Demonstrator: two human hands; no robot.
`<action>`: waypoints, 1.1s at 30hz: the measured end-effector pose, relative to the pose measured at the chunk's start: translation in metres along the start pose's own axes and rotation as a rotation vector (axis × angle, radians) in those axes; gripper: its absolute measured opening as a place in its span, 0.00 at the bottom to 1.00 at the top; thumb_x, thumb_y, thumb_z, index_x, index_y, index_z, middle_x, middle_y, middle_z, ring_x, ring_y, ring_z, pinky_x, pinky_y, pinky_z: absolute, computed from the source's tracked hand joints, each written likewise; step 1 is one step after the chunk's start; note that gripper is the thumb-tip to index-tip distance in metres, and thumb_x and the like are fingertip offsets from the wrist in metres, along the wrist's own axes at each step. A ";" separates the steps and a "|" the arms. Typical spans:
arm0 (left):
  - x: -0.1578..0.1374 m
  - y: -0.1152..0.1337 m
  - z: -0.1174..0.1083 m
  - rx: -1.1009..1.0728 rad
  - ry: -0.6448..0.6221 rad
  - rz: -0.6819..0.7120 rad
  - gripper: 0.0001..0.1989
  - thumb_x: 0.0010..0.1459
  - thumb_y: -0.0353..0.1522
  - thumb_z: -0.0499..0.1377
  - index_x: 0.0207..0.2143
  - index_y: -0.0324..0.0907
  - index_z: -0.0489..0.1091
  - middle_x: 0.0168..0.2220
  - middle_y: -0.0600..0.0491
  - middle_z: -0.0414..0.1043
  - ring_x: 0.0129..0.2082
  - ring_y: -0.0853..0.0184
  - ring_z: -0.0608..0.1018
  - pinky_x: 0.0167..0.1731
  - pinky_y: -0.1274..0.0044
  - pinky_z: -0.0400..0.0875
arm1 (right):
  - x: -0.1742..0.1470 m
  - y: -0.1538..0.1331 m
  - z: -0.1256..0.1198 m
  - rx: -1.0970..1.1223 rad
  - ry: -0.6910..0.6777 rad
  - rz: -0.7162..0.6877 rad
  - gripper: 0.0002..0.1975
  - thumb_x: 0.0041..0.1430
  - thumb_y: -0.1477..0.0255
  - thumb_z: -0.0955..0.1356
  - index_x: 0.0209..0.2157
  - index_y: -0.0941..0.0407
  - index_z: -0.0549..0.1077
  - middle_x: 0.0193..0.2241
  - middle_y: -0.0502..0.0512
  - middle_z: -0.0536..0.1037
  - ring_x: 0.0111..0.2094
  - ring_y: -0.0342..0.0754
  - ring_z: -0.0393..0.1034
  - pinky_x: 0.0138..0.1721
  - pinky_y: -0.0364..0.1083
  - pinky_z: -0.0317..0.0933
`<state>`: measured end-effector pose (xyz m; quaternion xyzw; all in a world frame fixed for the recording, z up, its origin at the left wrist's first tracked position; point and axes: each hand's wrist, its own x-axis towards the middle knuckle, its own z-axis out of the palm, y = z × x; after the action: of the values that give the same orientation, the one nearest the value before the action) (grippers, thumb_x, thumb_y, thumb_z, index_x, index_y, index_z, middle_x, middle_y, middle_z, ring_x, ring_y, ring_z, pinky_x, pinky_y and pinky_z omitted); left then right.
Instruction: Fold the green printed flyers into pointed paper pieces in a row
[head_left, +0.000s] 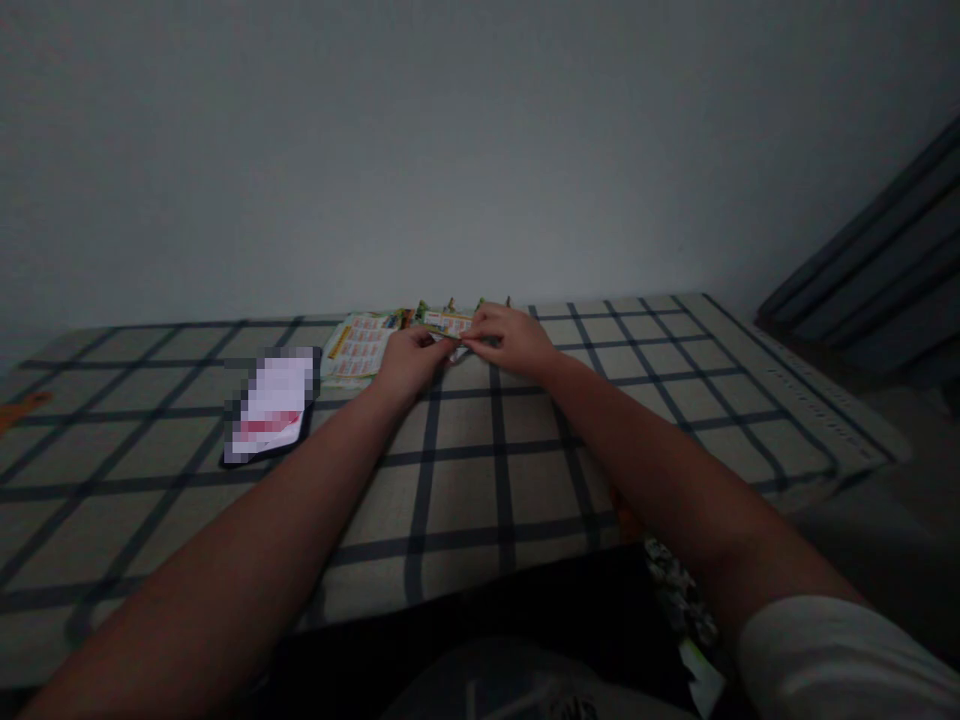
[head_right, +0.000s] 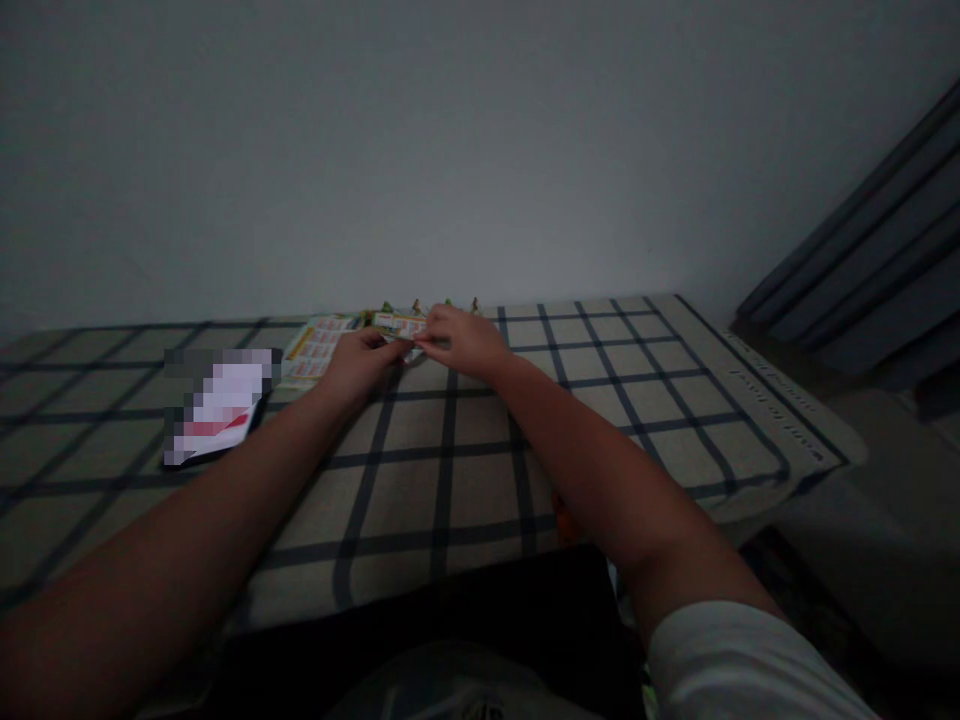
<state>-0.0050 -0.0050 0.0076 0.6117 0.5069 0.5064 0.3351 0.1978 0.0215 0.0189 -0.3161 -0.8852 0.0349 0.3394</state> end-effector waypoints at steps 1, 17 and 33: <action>0.001 -0.001 0.000 -0.013 -0.011 0.001 0.15 0.48 0.41 0.68 0.33 0.38 0.80 0.28 0.51 0.79 0.27 0.66 0.74 0.28 0.76 0.67 | -0.001 0.000 -0.001 -0.004 -0.002 -0.002 0.13 0.68 0.66 0.68 0.45 0.56 0.83 0.45 0.58 0.78 0.45 0.48 0.72 0.43 0.45 0.62; 0.004 -0.004 0.001 -0.068 0.049 -0.094 0.21 0.53 0.50 0.68 0.27 0.40 0.75 0.24 0.51 0.75 0.23 0.68 0.73 0.23 0.77 0.67 | -0.004 -0.009 -0.003 -0.024 0.009 0.063 0.16 0.68 0.63 0.67 0.53 0.52 0.80 0.48 0.58 0.72 0.44 0.49 0.68 0.40 0.45 0.61; 0.004 0.000 0.003 -0.257 -0.017 0.000 0.27 0.50 0.53 0.70 0.40 0.40 0.79 0.41 0.46 0.82 0.39 0.61 0.80 0.32 0.76 0.75 | 0.006 0.009 0.008 0.505 0.012 0.426 0.18 0.66 0.61 0.68 0.27 0.57 0.70 0.21 0.47 0.66 0.25 0.43 0.61 0.28 0.43 0.54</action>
<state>-0.0019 -0.0005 0.0074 0.5680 0.4350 0.5619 0.4152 0.1940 0.0333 0.0143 -0.4004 -0.7605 0.3217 0.3973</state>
